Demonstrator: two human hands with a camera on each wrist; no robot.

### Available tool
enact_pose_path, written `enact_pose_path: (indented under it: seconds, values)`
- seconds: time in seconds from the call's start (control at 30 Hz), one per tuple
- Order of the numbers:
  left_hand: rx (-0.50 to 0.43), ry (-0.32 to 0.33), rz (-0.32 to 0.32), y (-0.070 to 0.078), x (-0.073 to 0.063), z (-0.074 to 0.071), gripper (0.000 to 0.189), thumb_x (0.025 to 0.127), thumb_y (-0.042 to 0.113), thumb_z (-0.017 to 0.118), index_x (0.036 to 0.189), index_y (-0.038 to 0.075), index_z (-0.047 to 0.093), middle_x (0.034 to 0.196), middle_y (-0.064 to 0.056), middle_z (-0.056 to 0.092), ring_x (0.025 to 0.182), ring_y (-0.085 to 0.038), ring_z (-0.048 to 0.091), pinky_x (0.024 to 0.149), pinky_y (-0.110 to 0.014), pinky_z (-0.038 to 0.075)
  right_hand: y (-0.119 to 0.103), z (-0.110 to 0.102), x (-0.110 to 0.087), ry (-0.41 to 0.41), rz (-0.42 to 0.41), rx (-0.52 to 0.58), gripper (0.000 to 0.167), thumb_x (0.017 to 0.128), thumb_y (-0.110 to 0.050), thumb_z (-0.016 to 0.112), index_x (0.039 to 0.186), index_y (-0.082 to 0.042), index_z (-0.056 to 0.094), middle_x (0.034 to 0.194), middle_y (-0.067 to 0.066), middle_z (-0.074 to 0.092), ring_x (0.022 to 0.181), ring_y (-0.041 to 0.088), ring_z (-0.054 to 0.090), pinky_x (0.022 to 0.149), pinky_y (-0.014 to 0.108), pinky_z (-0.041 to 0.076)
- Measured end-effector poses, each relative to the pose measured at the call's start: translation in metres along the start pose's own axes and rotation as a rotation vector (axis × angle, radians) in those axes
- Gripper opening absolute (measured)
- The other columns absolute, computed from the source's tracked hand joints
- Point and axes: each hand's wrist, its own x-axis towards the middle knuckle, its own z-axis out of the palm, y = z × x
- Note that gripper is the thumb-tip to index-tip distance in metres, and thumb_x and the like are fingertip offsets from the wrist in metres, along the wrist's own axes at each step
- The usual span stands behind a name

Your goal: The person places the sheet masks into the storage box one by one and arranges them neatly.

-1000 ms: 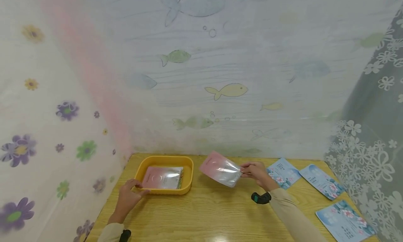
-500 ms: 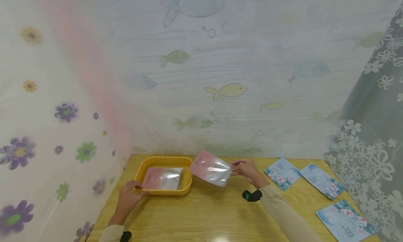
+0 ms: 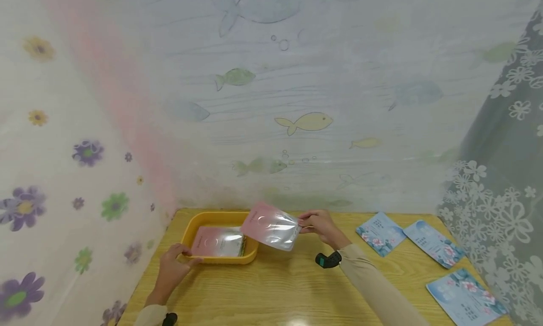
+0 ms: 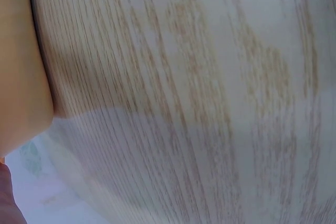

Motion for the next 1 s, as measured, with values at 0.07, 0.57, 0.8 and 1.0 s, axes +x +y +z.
enact_pose_path:
  seconds: [0.07, 0.57, 0.8, 1.0]
  values:
    - [0.001, -0.006, -0.009, 0.000, 0.000, 0.000, 0.036, 0.054, 0.014, 0.093, 0.070, 0.014, 0.060, 0.074, 0.004, 0.055, 0.070, -0.018, 0.053, 0.065, -0.029, 0.045, 0.000, 0.004, 0.001, -0.006, -0.004, 0.011, 0.024, 0.081, 0.013, 0.063, 0.105, 0.019, 0.060, 0.089, 0.017, 0.065, 0.070, 0.022, 0.065, 0.082, 0.052, 0.049]
    - [-0.008, 0.002, -0.017, -0.004, -0.001, 0.001, 0.036, 0.054, 0.015, 0.093, 0.070, 0.014, 0.060, 0.074, 0.003, 0.055, 0.071, -0.016, 0.052, 0.066, -0.023, 0.043, -0.004, 0.030, 0.011, -0.075, 0.000, -0.016, 0.023, 0.084, 0.009, 0.063, 0.105, 0.016, 0.061, 0.093, 0.018, 0.064, 0.071, 0.022, 0.064, 0.081, 0.049, 0.051]
    - [-0.010, -0.001, -0.021, -0.004, -0.002, 0.001, 0.036, 0.055, 0.016, 0.093, 0.070, 0.015, 0.060, 0.074, 0.004, 0.055, 0.071, -0.016, 0.052, 0.065, -0.027, 0.045, -0.019, 0.040, 0.003, -0.139, -0.008, -0.020, 0.025, 0.085, 0.010, 0.061, 0.109, 0.019, 0.058, 0.097, 0.022, 0.063, 0.076, 0.025, 0.066, 0.086, 0.053, 0.047]
    - [-0.011, -0.011, -0.026, -0.002, -0.001, 0.000, 0.035, 0.056, 0.018, 0.092, 0.071, 0.015, 0.061, 0.075, 0.004, 0.055, 0.071, -0.015, 0.052, 0.064, -0.031, 0.046, -0.028, 0.049, -0.004, -0.156, -0.020, -0.007, 0.025, 0.085, 0.011, 0.060, 0.109, 0.019, 0.058, 0.097, 0.023, 0.063, 0.077, 0.026, 0.065, 0.089, 0.056, 0.043]
